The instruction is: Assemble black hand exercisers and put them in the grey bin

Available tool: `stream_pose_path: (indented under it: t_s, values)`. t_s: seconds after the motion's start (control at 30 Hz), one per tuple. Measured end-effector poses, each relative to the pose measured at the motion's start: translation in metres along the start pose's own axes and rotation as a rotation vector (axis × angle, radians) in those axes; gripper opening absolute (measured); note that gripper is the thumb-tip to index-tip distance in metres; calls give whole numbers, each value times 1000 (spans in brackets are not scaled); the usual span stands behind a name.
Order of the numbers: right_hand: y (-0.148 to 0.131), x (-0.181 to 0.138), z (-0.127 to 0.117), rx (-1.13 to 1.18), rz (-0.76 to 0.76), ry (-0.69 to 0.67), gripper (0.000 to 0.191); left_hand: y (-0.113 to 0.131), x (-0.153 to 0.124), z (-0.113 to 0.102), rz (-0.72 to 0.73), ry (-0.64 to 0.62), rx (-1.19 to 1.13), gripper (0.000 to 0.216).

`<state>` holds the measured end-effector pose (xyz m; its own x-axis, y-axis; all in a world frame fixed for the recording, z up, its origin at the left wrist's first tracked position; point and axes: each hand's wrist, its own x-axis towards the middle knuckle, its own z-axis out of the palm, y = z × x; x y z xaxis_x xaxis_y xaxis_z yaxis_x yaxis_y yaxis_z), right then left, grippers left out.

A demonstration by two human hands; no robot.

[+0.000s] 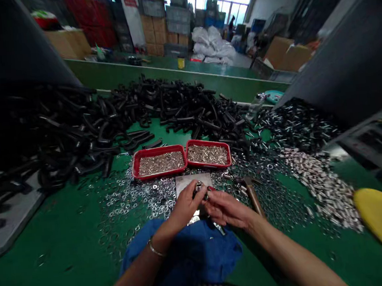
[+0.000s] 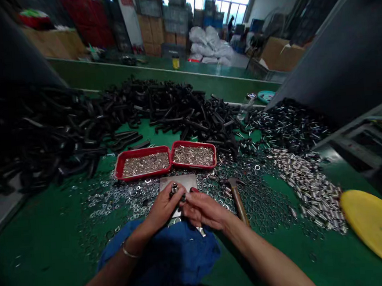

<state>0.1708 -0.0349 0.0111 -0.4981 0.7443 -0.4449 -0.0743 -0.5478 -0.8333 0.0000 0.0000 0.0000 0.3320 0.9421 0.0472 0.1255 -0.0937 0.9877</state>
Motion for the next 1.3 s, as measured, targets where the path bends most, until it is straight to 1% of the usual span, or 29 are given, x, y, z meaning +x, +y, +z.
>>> stream_pose_path:
  t_s: [0.07, 0.13, 0.2, 0.23, 0.3, 0.33, 0.4, 0.43, 0.5, 0.6, 0.7, 0.8, 0.87, 0.93, 1.07, 1.2, 1.3]
  values:
    - [-8, -11, -14, -306, -87, 83, 52, -1, 0, 3, -36, 61, -173, 32]
    - [-18, -21, -42, -567, -185, 255, 48, -4, 1, 6, -91, 115, -388, 34]
    - [-31, -28, -89, -797, -333, 567, 44, -10, 5, 8, -172, 173, -683, 34]
    - [-38, -30, -119, -861, -368, 704, 45, -13, 7, 9, -214, 183, -808, 34]
    - [-56, -31, -182, -1016, -420, 965, 46, -21, 10, 10, -293, 186, -946, 33]
    - [-65, -30, -212, -1056, -422, 1034, 46, -25, 11, 11, -325, 185, -962, 33]
    - [-84, -23, -267, -1116, -407, 1138, 45, -31, 12, 12, -373, 186, -954, 32]
    - [-94, -17, -290, -1132, -390, 1172, 44, -33, 12, 12, -394, 185, -947, 32]
    - [-112, 1, -329, -1164, -348, 1233, 43, -37, 12, 12, -425, 185, -931, 33]
    - [-136, 38, -374, -1188, -274, 1273, 43, -44, 13, 12, -483, 196, -887, 34]
    - [-146, 75, -404, -1204, -194, 1255, 43, -51, 16, 13, -541, 139, -873, 36]
    - [-139, 94, -415, -1237, -149, 1213, 44, -54, 18, 13, -568, 85, -876, 40]
    - [-127, 92, -413, -1262, -164, 1178, 43, -53, 19, 11, -584, 85, -863, 39]
    - [-112, 81, -404, -1278, -203, 1127, 37, -51, 19, 10, -579, 84, -839, 37]
    - [-81, 48, -371, -1259, -309, 1049, 28, -44, 18, 10, -522, 74, -815, 34]
    - [-55, 25, -326, -1172, -424, 1052, 31, -35, 17, 11, -456, 68, -841, 31]
    - [-48, 11, -292, -1096, -512, 1074, 34, -34, 15, 9, -412, 34, -884, 28]
